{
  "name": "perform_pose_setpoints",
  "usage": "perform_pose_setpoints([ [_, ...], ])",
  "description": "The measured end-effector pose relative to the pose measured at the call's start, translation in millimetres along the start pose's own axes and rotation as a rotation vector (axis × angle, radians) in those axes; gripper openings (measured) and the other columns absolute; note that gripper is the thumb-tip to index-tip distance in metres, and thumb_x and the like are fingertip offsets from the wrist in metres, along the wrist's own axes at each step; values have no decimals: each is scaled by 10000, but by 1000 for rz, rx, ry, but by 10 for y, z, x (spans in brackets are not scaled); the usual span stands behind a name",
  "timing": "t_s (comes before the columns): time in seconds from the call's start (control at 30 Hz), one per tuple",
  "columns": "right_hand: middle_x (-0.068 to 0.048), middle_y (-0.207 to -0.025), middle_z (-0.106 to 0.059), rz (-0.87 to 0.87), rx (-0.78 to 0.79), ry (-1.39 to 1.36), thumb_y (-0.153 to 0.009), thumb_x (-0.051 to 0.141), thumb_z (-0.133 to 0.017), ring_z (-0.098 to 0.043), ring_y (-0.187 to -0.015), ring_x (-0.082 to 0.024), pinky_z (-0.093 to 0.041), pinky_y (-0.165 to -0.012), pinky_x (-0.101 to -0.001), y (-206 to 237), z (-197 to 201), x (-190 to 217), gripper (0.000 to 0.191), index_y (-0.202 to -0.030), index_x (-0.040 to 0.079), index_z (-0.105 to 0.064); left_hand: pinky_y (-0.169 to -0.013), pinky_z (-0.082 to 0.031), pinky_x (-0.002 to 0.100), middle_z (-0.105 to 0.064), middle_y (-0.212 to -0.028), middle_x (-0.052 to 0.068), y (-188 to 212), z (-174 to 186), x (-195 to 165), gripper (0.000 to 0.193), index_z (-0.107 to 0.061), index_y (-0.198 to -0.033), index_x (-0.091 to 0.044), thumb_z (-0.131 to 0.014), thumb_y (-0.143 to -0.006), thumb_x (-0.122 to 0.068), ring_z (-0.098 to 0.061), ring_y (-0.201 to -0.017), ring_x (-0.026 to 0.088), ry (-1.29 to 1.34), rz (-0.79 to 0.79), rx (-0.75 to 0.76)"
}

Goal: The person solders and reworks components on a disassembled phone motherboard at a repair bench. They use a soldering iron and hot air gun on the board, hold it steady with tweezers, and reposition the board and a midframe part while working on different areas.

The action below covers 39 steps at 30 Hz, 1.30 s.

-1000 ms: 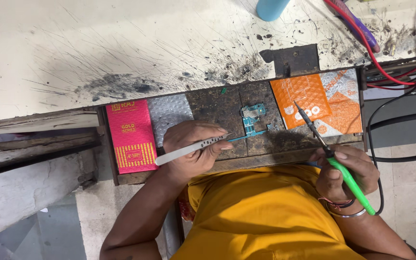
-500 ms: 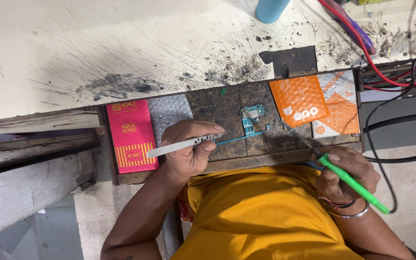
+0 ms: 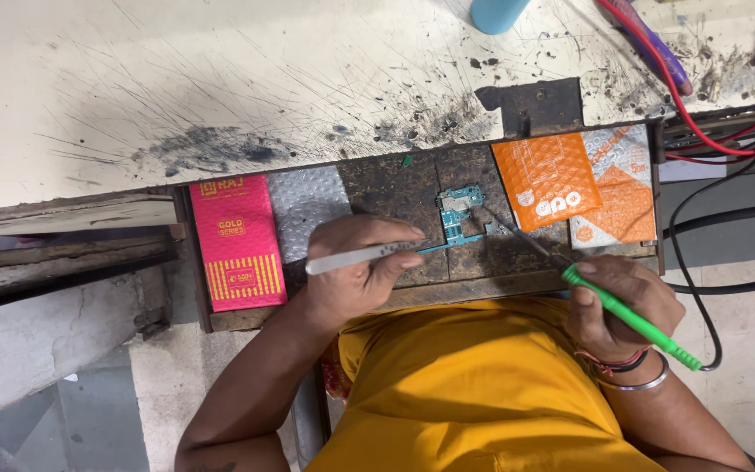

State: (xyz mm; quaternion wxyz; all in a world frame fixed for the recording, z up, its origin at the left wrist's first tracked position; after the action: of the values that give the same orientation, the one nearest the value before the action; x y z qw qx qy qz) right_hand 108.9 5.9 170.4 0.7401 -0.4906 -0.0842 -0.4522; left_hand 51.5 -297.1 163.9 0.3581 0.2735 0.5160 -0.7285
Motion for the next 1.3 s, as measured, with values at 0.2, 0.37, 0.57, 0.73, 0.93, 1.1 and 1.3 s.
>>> perform_pose_setpoints([
  [0.2,-176,-967,-727,-27,116,39,-1062,118,-691,-753,-809,-268,-595,-720,-313,-60,-88,-15,159,-1065,-14,-605,-703,-671,271,-777,-1018,73,9,-186,20,153,-680,-1040,-75,-773,-971,-175,-793,-863,156,46,22,168],
  [0.37,-178,-933,-723,-41,95,39,-1037,87,-695,-748,-783,-259,-583,-698,-302,-90,-125,-50,137,-1040,-29,-622,-796,-684,274,-756,-1171,51,-55,-203,-4,191,-662,-1108,-93,-713,-947,-2,-791,-980,172,41,106,272],
  [0.57,-151,-902,-708,-39,54,5,-1048,106,-684,-754,-779,-250,-599,-704,-301,-47,-117,-96,137,-1012,-6,-613,-840,-654,303,-755,-1148,33,-103,-211,-18,248,-652,-1089,-102,-725,-897,35,-773,-992,191,-8,126,315],
  [0.73,-142,-900,-713,-27,88,18,-1046,145,-682,-759,-790,-247,-600,-710,-308,-76,-101,-62,154,-1022,5,-623,-805,-658,286,-754,-1147,30,-136,-257,7,223,-648,-1095,-111,-751,-931,-1,-775,-968,178,-9,112,329],
  [0.93,-130,-901,-725,26,193,5,-998,173,-703,-749,-829,-273,-594,-717,-330,-143,-71,-21,161,-1004,35,-621,-839,-659,304,-755,-1151,29,-125,-220,-21,233,-650,-1100,-112,-740,-925,14,-776,-992,191,-7,133,318],
  [1.1,-125,-904,-732,21,214,6,-970,134,-727,-746,-820,-274,-588,-707,-336,-179,-91,8,125,-1007,45,-648,-851,-660,305,-754,-1160,32,-145,-212,-39,250,-653,-1104,-111,-725,-907,24,-778,-1003,195,2,140,313],
  [1.3,-123,-882,-719,35,214,-45,-953,129,-722,-745,-804,-272,-588,-699,-333,-211,-115,13,124,-988,33,-652,-854,-658,309,-755,-1159,29,-168,-204,-64,227,-652,-1109,-116,-738,-932,-2,-779,-1016,199,0,149,311],
])
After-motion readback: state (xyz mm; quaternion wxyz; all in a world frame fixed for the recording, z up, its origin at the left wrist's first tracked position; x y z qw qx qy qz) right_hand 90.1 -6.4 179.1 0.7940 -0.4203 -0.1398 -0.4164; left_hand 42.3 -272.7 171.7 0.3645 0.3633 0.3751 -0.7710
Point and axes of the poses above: each hand's wrist, its own y-axis away from the middle knuckle, its own z-axis out of the back of the hand, x = y × z, the point moved 3 cm from there along -y, towards the middle knuckle
